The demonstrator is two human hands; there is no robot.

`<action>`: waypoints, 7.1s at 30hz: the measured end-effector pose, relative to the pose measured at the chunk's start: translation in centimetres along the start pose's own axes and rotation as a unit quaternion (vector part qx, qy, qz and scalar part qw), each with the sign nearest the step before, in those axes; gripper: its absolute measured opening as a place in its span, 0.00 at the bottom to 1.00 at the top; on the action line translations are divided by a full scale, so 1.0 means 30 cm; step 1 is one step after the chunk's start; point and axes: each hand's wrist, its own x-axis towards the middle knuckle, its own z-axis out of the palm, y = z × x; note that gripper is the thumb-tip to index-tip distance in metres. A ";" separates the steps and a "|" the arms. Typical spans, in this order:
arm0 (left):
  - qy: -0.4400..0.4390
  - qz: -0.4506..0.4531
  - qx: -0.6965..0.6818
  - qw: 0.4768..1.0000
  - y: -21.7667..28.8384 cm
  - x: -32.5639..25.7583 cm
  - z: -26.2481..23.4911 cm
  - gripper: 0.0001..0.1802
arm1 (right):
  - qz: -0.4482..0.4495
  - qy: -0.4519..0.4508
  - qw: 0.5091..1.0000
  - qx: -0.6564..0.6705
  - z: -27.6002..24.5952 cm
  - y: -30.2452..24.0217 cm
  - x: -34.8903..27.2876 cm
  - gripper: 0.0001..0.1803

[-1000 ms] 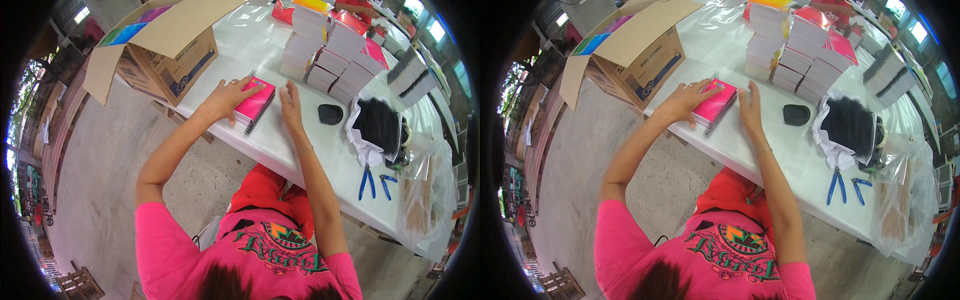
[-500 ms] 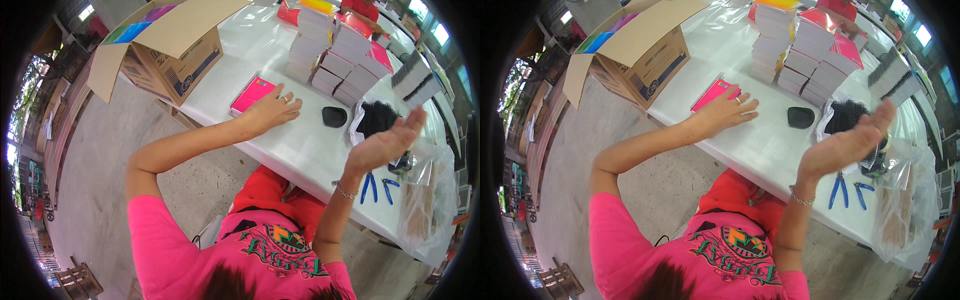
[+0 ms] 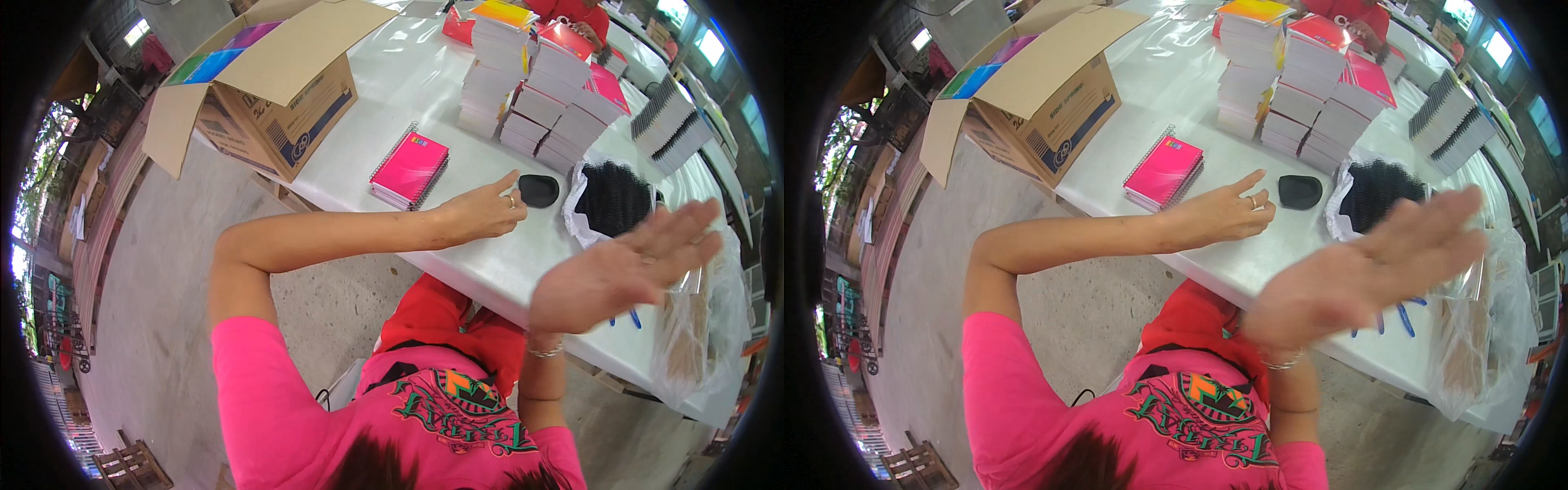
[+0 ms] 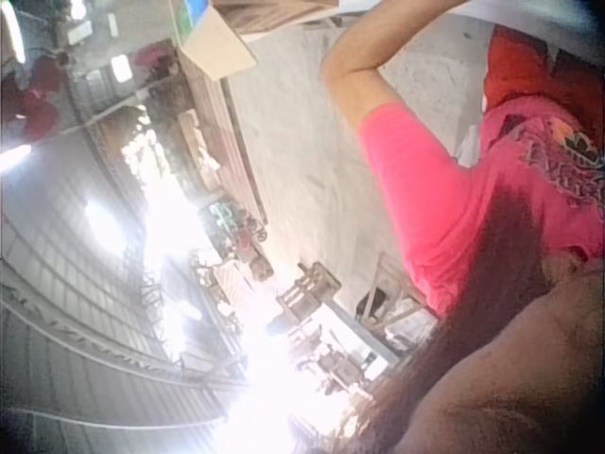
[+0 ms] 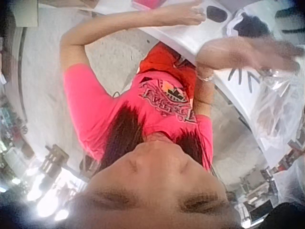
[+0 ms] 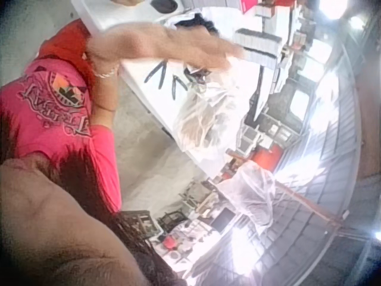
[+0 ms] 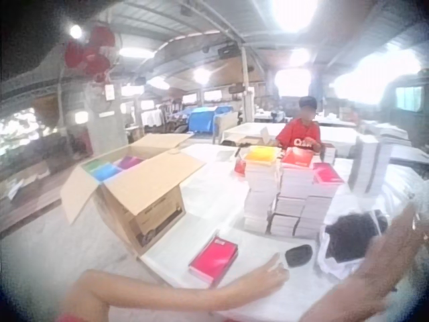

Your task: The person threads a metal spiral coil through the pre-punched holes of a notebook, twists the ends, and clips the excess wire using pliers.

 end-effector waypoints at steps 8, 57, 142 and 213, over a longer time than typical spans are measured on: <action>-0.039 0.019 -0.211 0.977 -0.009 0.017 -0.015 0.30 | -0.121 -0.611 0.777 -0.086 -0.038 0.018 -0.129 0.35; 0.296 -0.684 -0.337 0.575 0.195 -0.305 0.073 0.08 | 0.307 -0.212 0.898 -0.232 -0.721 0.553 0.184 0.13; 0.108 -0.552 -0.358 0.745 0.409 0.210 0.006 0.27 | 0.244 -0.418 0.840 -0.244 -0.608 0.595 0.324 0.13; 0.068 -0.519 -0.468 0.711 0.332 0.127 -0.003 0.22 | 0.143 -0.525 0.797 -0.262 -0.503 0.313 -0.155 0.09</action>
